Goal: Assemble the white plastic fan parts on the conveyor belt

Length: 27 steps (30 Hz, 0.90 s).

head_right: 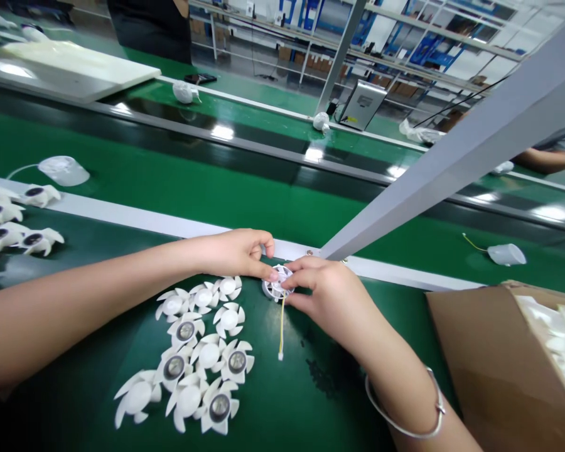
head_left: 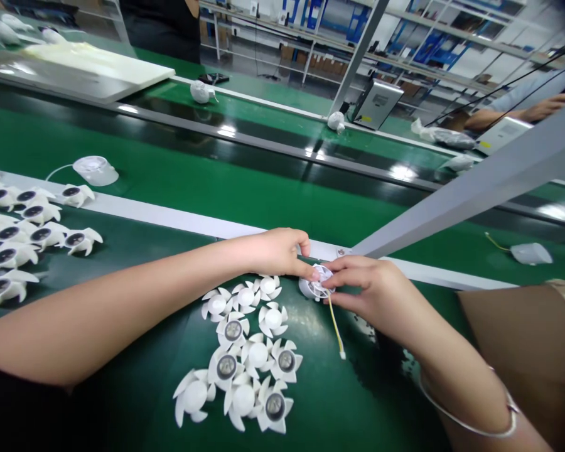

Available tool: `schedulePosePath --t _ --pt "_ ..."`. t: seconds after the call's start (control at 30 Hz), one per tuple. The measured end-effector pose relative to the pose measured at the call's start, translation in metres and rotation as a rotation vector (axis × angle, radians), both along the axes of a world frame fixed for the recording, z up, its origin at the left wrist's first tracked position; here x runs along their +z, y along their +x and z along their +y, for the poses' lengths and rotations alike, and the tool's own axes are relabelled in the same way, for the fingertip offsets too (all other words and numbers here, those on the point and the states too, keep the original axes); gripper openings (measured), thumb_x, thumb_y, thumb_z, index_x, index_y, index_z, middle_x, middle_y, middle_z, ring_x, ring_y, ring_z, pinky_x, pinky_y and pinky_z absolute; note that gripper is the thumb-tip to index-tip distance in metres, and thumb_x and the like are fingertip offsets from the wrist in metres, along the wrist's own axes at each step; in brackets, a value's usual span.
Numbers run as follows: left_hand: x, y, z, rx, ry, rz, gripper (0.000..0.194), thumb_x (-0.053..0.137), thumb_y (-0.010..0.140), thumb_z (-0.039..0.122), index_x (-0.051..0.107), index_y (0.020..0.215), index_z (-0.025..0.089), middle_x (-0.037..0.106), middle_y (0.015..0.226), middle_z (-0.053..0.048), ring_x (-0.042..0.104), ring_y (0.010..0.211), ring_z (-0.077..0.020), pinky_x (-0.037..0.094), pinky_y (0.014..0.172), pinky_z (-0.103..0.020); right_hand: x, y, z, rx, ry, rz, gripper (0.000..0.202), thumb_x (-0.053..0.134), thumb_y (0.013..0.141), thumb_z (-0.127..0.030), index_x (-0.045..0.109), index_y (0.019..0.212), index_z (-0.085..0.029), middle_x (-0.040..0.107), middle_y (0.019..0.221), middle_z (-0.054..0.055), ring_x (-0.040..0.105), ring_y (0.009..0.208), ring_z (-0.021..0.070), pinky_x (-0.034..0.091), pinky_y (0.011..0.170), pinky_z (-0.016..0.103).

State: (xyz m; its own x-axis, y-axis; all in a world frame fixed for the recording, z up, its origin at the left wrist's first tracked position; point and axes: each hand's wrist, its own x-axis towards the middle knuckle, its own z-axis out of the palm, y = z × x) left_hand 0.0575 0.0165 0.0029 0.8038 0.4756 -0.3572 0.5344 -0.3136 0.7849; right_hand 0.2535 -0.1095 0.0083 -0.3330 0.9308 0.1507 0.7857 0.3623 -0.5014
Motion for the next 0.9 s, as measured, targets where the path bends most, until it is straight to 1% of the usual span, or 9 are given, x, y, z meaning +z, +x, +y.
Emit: schedulePosePath --t 0.13,0.27,0.33,0.4,0.47,0.53,0.63,0.73,0.9 --pt "0.003 -0.008 0.007 -0.099 -0.009 0.002 0.049 0.073 0.070 0.063 0.058 0.088 0.021 0.057 0.067 0.005 0.048 0.056 -0.0104 0.031 0.050 -0.023 0.006 -0.002 -0.003 0.005 -0.042 -0.017 0.013 0.079 0.078 -0.019 0.077 0.088 -0.027 0.073 0.104 0.001 0.069 0.092 0.0176 0.055 0.082 0.030" --pt "0.017 -0.027 0.024 -0.427 -0.114 0.076 0.045 0.082 0.064 0.050 0.060 0.091 0.021 0.054 0.066 0.007 0.047 0.058 -0.0099 0.033 0.052 -0.021 0.009 -0.002 -0.002 0.123 -0.150 -0.026 0.010 0.076 0.080 -0.019 0.075 0.087 -0.027 0.070 0.107 0.000 0.067 0.096 0.0166 0.053 0.087 0.029" --pt "0.023 -0.034 0.029 -0.514 -0.088 0.123 0.047 0.085 0.060 0.042 0.062 0.096 0.021 0.054 0.068 0.007 0.048 0.060 -0.0099 0.034 0.054 -0.021 0.007 0.000 -0.001 0.023 -0.056 -0.076 0.018 0.070 0.085 -0.020 0.073 0.103 -0.024 0.065 0.119 0.006 0.065 0.100 0.0195 0.052 0.090 0.034" --pt "0.024 -0.037 0.030 -0.518 -0.018 0.144 0.047 0.086 0.059 0.038 0.064 0.098 0.022 0.055 0.070 0.007 0.050 0.062 -0.0102 0.034 0.055 -0.021 0.007 0.003 -0.001 -0.183 0.056 -0.176 0.039 0.066 0.087 -0.021 0.062 0.126 -0.019 0.059 0.127 0.013 0.065 0.094 0.0216 0.053 0.085 0.038" --pt "0.022 -0.036 0.028 -0.504 0.050 0.149 0.045 0.085 0.060 0.038 0.067 0.099 0.023 0.056 0.072 0.006 0.051 0.062 -0.0106 0.033 0.055 -0.022 0.011 0.006 -0.004 -0.337 0.051 -0.264 0.051 0.066 0.086 -0.025 0.055 0.135 -0.015 0.061 0.119 0.015 0.064 0.080 0.0209 0.054 0.074 0.037" --pt "0.019 -0.033 0.024 -0.513 0.107 0.136 0.041 0.083 0.062 0.040 0.070 0.098 0.024 0.059 0.074 0.005 0.053 0.064 -0.0114 0.033 0.056 -0.023 0.018 0.009 -0.012 -0.338 -0.080 -0.308 0.039 0.067 0.085 -0.028 0.063 0.122 -0.017 0.065 0.102 0.009 0.062 0.075 0.0200 0.052 0.068 0.034" --pt "0.016 -0.028 0.017 -0.531 0.197 0.067 0.030 0.079 0.069 0.042 0.074 0.094 0.026 0.064 0.083 0.003 0.058 0.073 -0.0133 0.035 0.061 -0.023 0.026 0.009 -0.024 -0.211 -0.367 -0.360 0.011 0.060 0.086 -0.024 0.070 0.084 -0.022 0.066 0.085 0.003 0.060 0.069 0.0171 0.046 0.062 0.028" --pt "0.018 -0.025 0.012 -0.520 0.287 -0.044 0.022 0.076 0.075 0.037 0.074 0.093 0.025 0.066 0.094 0.001 0.059 0.085 -0.0147 0.039 0.068 -0.023 0.026 0.005 -0.030 -0.146 -0.561 -0.433 0.024 0.052 0.084 -0.016 0.063 0.063 -0.021 0.062 0.068 0.001 0.054 0.058 0.0136 0.036 0.053 0.026" --pt "0.015 -0.020 0.003 -0.512 0.416 -0.185 0.015 0.072 0.082 0.029 0.070 0.095 0.021 0.068 0.096 0.000 0.061 0.088 -0.0146 0.041 0.072 -0.023 0.024 -0.005 -0.026 -0.169 -0.619 -0.553 0.025 0.049 0.082 -0.012 0.058 0.060 -0.020 0.059 0.063 0.001 0.050 0.056 0.0129 0.029 0.051 0.027"
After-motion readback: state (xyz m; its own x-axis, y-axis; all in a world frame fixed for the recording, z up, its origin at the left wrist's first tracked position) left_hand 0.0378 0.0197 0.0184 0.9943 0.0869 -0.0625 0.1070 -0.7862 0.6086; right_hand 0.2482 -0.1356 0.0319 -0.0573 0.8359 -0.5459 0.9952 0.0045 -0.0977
